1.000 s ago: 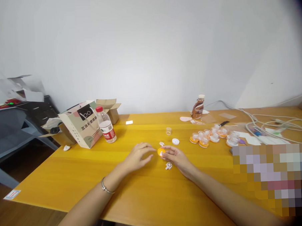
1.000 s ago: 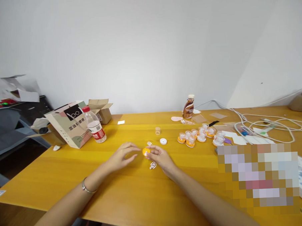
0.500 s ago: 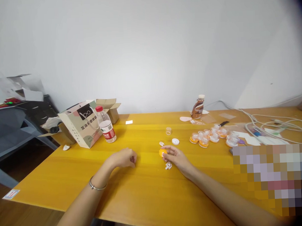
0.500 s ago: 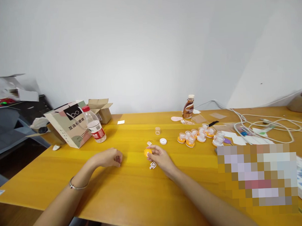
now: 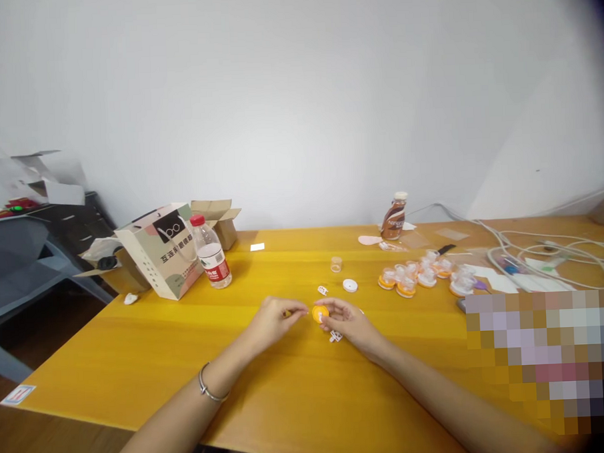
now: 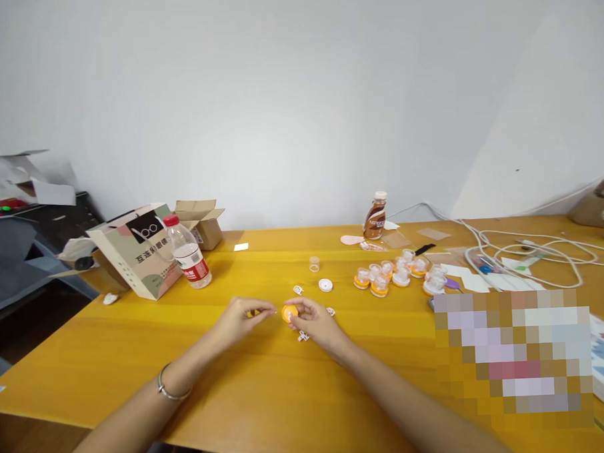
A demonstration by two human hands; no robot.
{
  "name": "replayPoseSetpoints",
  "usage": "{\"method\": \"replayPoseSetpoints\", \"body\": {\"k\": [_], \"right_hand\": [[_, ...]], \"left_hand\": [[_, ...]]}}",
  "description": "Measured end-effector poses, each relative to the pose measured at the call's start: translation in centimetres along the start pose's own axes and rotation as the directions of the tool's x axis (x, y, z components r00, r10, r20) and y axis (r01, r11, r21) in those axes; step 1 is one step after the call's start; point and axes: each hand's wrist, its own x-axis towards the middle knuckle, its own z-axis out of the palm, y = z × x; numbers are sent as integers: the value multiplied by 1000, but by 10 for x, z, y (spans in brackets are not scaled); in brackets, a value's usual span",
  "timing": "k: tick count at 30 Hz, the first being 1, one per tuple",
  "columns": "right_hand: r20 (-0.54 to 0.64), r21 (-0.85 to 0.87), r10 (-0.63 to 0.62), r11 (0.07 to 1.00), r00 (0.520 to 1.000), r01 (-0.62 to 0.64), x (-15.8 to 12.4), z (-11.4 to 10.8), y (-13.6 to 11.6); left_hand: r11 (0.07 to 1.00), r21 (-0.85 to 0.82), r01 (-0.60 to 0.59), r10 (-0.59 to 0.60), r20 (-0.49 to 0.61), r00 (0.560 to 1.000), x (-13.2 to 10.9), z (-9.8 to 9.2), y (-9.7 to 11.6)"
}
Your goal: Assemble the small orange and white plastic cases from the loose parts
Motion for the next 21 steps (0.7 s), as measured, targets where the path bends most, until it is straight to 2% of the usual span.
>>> {"method": "replayPoseSetpoints", "body": {"k": [3,5,9,13,17,21], "right_hand": [[3,-6,-2,1000,1000,2,-1,2,-2],[4,-16,-4,1000,1000,4,-2,3,-2],[4,-29,-2,1000,1000,2,-2,4,-1],[10,-31,-8,999,1000,8,-2,4,2],[17,-51,-31,998,999,32,-1,4,4],[34,-91,-44,995,998,47,-2,5,4]], "left_hand": [[990,-86,111,-113,-18,993,3,7,-4],[984,-105,142,-149,-62,987,5,11,-5],[983,-153,99,-122,-145,982,7,17,1],[972,-223,68,-99,-134,986,9,21,6],[976,-216,12,-51,-177,983,13,25,1],[958,-287,22,-77,-184,980,16,29,-5]]}}
